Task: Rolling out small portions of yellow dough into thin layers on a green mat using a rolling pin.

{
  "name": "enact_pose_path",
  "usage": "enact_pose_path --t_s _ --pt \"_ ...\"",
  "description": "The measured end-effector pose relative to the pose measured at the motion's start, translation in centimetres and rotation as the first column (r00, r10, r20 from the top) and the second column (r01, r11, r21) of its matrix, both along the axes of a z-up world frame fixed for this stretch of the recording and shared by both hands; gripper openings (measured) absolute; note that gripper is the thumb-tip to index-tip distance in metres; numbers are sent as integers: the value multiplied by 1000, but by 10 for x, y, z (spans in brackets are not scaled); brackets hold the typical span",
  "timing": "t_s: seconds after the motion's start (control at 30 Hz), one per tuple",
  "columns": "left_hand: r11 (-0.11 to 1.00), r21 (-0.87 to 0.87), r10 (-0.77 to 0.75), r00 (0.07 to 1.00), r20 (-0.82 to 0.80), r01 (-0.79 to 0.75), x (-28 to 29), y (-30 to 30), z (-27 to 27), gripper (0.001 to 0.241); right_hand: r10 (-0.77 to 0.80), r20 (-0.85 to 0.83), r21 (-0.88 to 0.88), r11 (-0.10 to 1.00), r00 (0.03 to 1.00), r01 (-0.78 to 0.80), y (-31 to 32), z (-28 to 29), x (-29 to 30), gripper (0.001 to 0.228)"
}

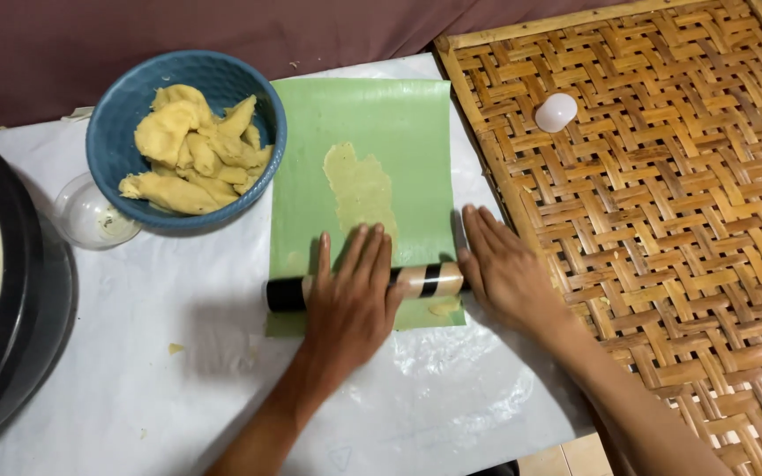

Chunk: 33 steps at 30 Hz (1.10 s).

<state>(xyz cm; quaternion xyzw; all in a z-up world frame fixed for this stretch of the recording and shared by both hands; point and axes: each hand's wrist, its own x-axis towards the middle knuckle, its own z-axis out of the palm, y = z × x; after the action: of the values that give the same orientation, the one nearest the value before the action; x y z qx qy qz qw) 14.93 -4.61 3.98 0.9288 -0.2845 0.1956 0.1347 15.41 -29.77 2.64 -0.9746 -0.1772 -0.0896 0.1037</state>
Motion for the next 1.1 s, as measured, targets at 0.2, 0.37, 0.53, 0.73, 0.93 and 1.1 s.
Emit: enact_pose_path --t_s 0.2,0.37,0.53,0.73,0.93,1.1 --pt "999 -13 39 999 10 -39 35 -5 -6 52 6 -163 27 1000 987 -2 6 25 32 68" --pt "1000 4 18 1000 -5 -18 -16 -1 -3 56 2 -2 -15 1000 1000 -2 9 19 -14 67" --pt "999 11 36 999 13 -36 6 -4 2 60 54 79 -19 998 995 -53 6 11 13 63" --pt "986 130 141 951 -277 -108 43 -5 8 59 -24 -287 75 996 958 48 14 37 52 66" --pt "997 -48 73 990 121 -68 8 -5 -1 55 -9 -84 -26 1000 996 7 10 21 21 61" --pt "990 -31 134 985 -104 -138 45 -6 7 58 -54 -223 54 996 973 68 10 24 62 62"
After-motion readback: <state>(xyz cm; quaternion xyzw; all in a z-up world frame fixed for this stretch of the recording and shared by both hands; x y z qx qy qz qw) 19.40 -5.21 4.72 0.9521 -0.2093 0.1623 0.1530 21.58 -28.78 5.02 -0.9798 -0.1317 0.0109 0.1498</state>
